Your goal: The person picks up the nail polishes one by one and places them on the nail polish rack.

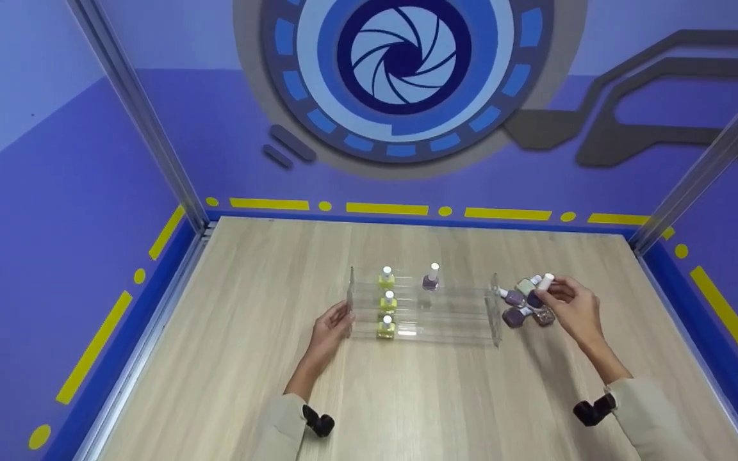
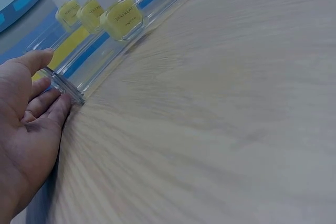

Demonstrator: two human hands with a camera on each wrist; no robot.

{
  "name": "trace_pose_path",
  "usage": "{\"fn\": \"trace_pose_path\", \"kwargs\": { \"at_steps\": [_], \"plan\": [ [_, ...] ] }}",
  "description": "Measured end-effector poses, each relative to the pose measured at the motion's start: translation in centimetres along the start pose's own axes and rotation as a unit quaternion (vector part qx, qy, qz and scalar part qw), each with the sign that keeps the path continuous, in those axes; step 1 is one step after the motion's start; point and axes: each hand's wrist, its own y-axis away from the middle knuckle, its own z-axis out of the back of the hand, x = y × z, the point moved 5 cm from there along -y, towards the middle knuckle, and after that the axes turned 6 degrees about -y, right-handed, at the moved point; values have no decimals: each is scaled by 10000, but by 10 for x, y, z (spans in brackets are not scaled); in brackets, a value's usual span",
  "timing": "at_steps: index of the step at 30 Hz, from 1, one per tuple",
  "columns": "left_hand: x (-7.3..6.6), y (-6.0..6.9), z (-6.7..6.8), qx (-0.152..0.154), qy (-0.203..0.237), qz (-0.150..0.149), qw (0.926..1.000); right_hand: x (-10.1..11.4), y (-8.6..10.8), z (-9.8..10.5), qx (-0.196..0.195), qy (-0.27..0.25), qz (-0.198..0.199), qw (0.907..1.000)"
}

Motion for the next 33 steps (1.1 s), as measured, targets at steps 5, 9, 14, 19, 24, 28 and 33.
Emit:
{"fn": "trace_pose_path", "kwargs": {
  "at_steps": [5, 9, 14, 19, 24, 28, 33],
  "plan": [
    [-1, 0, 0, 38, -20, -6, 10000, 9, 1, -18, 274, -249, 1, 9993],
    [0, 0, 0, 24, 5, -26, 10000, 16, 1, -33, 446, -467, 25, 9979],
    [1, -1, -2, -2, 34, 3, 10000, 27, 3, -47, 498, -525, 242, 9971],
    [1, -1, -2, 1, 55, 9, 10000, 32, 5, -60, 571, -444, 159, 9973],
    [1, -2, -2, 31, 16, -25, 10000, 36, 4, -74, 550, -589, 148, 9966],
    [1, -3, -1, 29, 52, -25, 10000, 39, 5, -87, 658, -871, 90, 9940],
    [2, -1, -1, 48, -2, -51, 10000, 41, 7, -103, 818, -1085, 53, 9907]
  ]
}}
